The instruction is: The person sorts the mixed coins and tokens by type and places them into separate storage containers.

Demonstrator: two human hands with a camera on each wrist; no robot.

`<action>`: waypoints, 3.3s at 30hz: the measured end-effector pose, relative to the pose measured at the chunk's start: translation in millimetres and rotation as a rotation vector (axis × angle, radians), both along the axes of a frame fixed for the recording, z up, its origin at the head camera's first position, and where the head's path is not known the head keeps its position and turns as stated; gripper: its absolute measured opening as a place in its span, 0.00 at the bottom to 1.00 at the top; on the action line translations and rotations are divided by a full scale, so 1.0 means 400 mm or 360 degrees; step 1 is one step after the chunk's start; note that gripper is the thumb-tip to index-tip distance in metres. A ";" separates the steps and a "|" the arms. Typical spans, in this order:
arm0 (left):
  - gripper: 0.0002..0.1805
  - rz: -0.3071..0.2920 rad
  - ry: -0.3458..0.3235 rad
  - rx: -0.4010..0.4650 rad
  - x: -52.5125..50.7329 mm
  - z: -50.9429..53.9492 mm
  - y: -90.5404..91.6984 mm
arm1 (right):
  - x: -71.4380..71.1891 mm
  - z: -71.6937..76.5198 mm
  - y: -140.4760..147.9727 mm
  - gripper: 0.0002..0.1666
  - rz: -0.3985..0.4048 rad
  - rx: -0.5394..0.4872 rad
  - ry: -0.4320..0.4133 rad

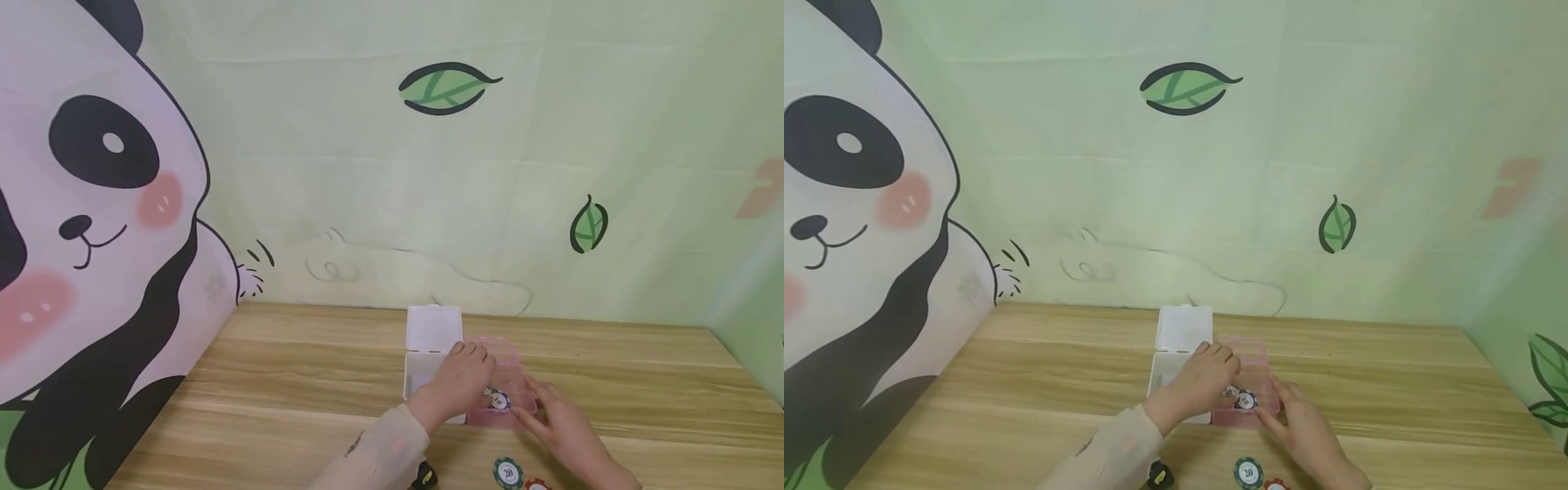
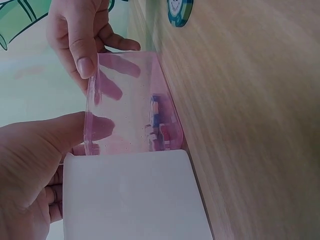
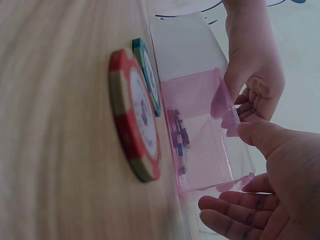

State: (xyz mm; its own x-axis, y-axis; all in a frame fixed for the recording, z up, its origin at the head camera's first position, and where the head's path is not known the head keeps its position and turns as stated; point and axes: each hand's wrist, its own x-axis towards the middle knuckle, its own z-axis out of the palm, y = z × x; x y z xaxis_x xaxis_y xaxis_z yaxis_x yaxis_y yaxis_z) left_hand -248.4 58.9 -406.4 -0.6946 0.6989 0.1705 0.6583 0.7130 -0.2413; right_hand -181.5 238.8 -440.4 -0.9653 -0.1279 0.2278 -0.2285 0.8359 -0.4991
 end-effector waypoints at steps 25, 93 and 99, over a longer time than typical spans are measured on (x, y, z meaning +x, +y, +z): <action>0.19 -0.0050 0.0095 0.0418 0.063 0.025 -0.040 | 0.000 0.004 0.004 0.38 0.0026 -0.0030 -0.0077; 0.15 -0.0247 -0.0546 0.0373 0.179 -0.116 -0.025 | 0.003 -0.006 0.001 0.36 0.0014 -0.0002 0.0050; 0.15 -0.0245 -0.0535 0.0364 0.180 -0.112 -0.024 | 0.002 -0.006 0.001 0.36 0.0013 0.0006 0.0077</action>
State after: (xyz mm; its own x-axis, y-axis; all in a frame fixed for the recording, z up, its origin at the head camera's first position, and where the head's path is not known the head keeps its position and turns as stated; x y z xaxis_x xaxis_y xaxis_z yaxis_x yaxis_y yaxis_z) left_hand -176.3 49.4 -451.2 -0.6286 0.7691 0.1152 0.7761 0.6107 0.1573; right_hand -180.7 239.3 -442.7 -0.9520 -0.1366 0.2739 -0.2592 0.8358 -0.4840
